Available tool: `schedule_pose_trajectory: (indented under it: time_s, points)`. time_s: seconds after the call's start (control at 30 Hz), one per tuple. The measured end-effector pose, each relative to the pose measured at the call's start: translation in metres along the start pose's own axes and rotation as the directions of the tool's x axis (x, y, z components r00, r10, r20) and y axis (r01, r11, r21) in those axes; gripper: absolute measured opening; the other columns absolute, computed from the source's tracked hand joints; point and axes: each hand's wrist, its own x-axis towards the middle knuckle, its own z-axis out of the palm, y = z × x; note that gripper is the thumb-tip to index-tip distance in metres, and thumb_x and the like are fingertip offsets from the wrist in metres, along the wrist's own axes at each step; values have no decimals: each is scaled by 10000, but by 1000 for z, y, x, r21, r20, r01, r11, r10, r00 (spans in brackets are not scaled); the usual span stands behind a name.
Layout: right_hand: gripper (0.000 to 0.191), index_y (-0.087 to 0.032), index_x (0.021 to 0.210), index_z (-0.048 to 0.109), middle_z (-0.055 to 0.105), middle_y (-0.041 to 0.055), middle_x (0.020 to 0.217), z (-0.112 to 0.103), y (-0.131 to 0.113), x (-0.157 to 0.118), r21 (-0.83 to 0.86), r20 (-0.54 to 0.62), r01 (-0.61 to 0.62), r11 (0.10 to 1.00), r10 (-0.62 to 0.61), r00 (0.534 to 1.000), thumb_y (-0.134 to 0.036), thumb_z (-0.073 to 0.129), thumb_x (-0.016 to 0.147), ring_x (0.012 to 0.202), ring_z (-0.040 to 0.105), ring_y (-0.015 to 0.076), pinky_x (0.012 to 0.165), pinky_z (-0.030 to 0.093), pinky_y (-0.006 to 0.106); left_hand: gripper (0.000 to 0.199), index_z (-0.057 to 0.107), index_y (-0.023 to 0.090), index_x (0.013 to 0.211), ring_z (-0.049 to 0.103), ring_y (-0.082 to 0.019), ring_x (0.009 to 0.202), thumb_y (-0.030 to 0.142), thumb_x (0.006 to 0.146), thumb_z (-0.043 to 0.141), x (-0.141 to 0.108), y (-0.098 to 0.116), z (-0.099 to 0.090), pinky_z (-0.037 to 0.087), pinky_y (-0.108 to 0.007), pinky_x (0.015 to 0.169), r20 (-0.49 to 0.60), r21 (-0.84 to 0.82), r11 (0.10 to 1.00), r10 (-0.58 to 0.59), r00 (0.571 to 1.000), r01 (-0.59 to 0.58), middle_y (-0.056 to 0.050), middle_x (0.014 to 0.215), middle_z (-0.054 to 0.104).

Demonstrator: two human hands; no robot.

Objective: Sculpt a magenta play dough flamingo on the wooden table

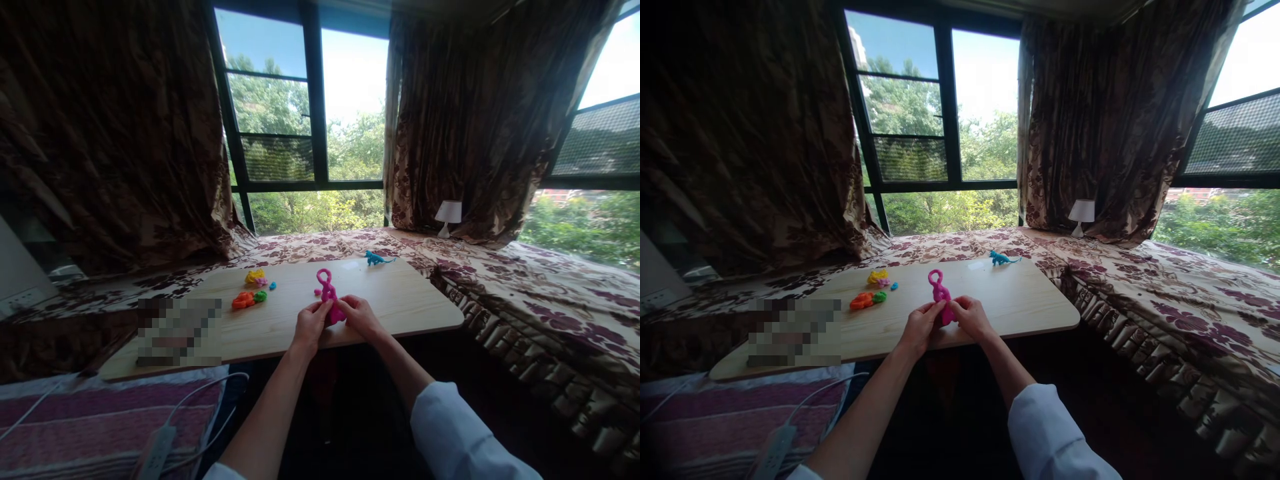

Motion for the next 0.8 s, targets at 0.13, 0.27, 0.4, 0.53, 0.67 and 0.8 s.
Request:
schedule_pose_trajectory:
  time_s: [0.13, 0.27, 0.4, 0.53, 0.67, 0.8]
  points:
    - [340, -132, 721, 624, 576, -5, 594, 0, -1, -2, 39, -5, 8, 999, -8, 1000, -456, 523, 728, 505, 476, 89, 456, 372, 195, 357, 663, 103, 818, 594, -128, 609, 386, 603, 692, -2, 0, 2, 464, -233, 591, 11, 90, 996, 20, 1000, -21, -55, 687, 668]
    - [304, -126, 704, 614, 564, -12, 568, -1, -1, -4, 90, -27, 30, 995, -28, 999, -424, 552, 713, 500, 465, 83, 464, 358, 195, 360, 668, 103, 801, 576, -118, 572, 405, 605, 683, -3, 0, 3, 435, -215, 544, 29, 168, 985, 43, 999, -47, -42, 638, 655]
    - [293, -132, 696, 606, 564, -11, 563, -1, 0, -4, 97, -27, 31, 995, -28, 999, -422, 561, 708, 503, 472, 87, 468, 358, 198, 341, 673, 101, 744, 535, -97, 498, 398, 577, 700, -3, 2, 6, 403, -202, 485, 11, 182, 982, 46, 999, -48, -35, 591, 643]
    - [317, -130, 696, 601, 560, -10, 546, -2, 0, -5, 85, -22, 37, 996, -35, 999, -444, 558, 709, 490, 475, 92, 461, 362, 202, 340, 677, 94, 715, 496, -83, 435, 384, 544, 721, -2, 2, 6, 374, -199, 439, 4, 178, 983, 38, 999, -38, -20, 515, 610]
    - [330, -133, 731, 626, 585, 5, 583, -1, -2, -5, 22, -18, 44, 999, -44, 999, -446, 520, 738, 509, 496, 101, 472, 373, 205, 370, 672, 96, 748, 515, -90, 441, 410, 556, 710, 1, 0, 2, 408, -212, 458, -24, 148, 989, 20, 1000, -16, -25, 535, 618]
    - [338, -135, 634, 621, 564, 5, 524, 0, -4, -5, -92, -48, 45, 995, -49, 998, -435, 512, 745, 503, 488, 103, 473, 362, 205, 381, 664, 104, 805, 581, -115, 534, 402, 571, 710, 3, 0, -4, 462, -235, 536, 22, 48, 998, -32, 999, 31, -57, 661, 663]
